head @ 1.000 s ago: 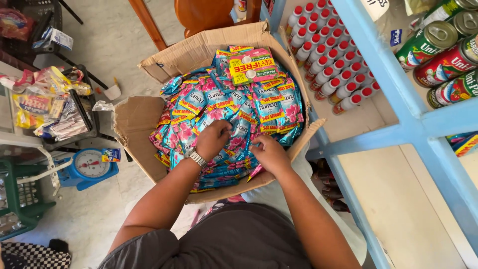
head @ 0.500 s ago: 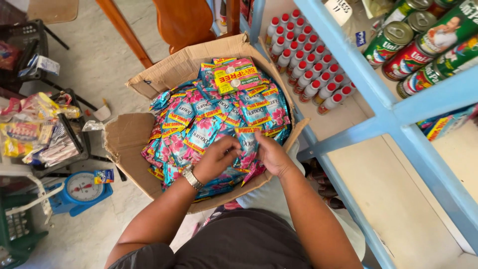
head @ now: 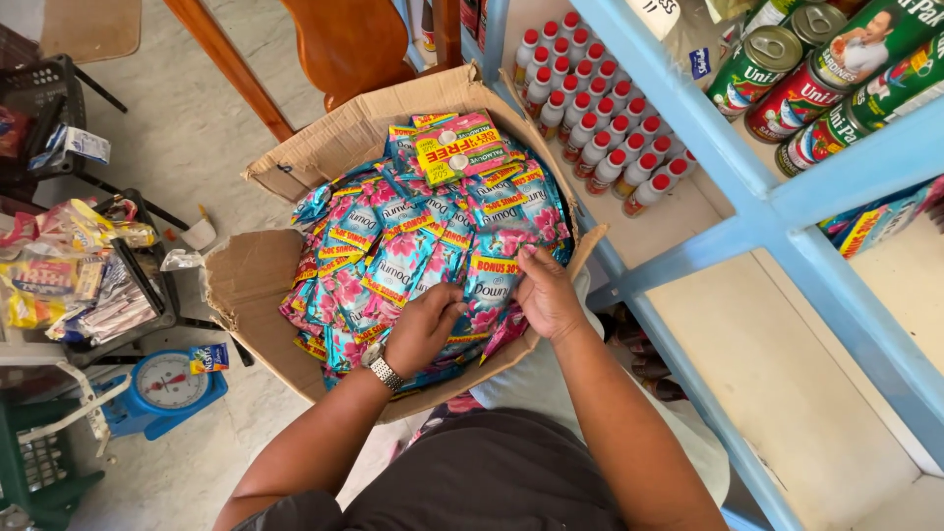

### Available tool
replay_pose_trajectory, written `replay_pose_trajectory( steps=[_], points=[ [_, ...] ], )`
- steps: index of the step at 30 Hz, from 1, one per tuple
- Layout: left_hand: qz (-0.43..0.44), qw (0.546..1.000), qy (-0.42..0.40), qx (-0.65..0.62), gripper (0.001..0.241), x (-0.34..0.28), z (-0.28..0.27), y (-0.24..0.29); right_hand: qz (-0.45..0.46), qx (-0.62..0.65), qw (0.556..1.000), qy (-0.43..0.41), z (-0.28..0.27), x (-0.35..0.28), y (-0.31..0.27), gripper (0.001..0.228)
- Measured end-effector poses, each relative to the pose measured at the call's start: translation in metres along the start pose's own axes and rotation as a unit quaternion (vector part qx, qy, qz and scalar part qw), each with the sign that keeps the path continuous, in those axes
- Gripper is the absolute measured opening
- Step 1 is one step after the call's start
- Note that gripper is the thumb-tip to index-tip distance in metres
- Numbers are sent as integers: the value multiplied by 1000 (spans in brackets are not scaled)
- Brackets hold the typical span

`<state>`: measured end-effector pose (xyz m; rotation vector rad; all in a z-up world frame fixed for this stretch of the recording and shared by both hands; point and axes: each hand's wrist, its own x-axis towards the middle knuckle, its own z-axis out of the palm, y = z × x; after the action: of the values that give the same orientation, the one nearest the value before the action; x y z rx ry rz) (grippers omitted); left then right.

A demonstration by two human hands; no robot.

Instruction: Arrange detergent sachets from a cardboard box onto a store shelf.

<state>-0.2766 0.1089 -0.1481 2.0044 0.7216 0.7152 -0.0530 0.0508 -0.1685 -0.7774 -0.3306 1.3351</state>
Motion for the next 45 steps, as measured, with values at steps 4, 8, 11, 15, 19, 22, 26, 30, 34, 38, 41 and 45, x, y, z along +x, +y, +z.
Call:
replay_pose_trajectory(
  steps=[4, 8, 11, 15, 19, 22, 26, 30, 34, 38, 41, 45],
  points=[
    [-45, 990, -129, -13, 20, 1, 3, -4, -73, 21, 997, -25, -13, 2, 8, 16],
    [1, 987, -152, 43, 21, -2, 10, -21, -82, -15, 995, -45, -5, -6, 1, 20],
    [-47, 995, -83, 14, 25, 4, 5, -25, -29, -52, 997, -59, 5, -13, -5, 27],
    [-75, 982, -30, -172, 30, 21, -6, -27, -2, -96, 992, -81, -1, -13, 1, 29],
    [-34, 982, 13, -183, 25, 29, 1, -31, -31, -160, 985, -49, 5, -13, 4, 32],
    [-89, 980, 28, -174, 20, 29, 8, -40, -88, -199, 976, -22, -15, -7, 18, 26],
    [-91, 973, 37, -207, 19, 34, 8, -30, -156, -210, 965, -2, -3, -6, 16, 26],
    [-73, 963, 45, -257, 34, 40, 0, -10, -181, -286, 941, 11, 19, -11, -2, 39],
    [-42, 970, 16, -238, 34, 43, -9, -8, -223, -479, 849, -13, 29, -14, -15, 17],
    [-16, 991, 27, -134, 29, 43, -25, 10, -328, -583, 743, -12, 69, -26, -44, 14],
    [13, 997, 20, -79, 34, 45, -37, 42, -416, -589, 692, -46, 72, -22, -51, 13],
    [149, 986, 73, -27, 31, 46, -35, 42, -311, -491, 811, -70, 73, -22, -54, 5]
  ],
)
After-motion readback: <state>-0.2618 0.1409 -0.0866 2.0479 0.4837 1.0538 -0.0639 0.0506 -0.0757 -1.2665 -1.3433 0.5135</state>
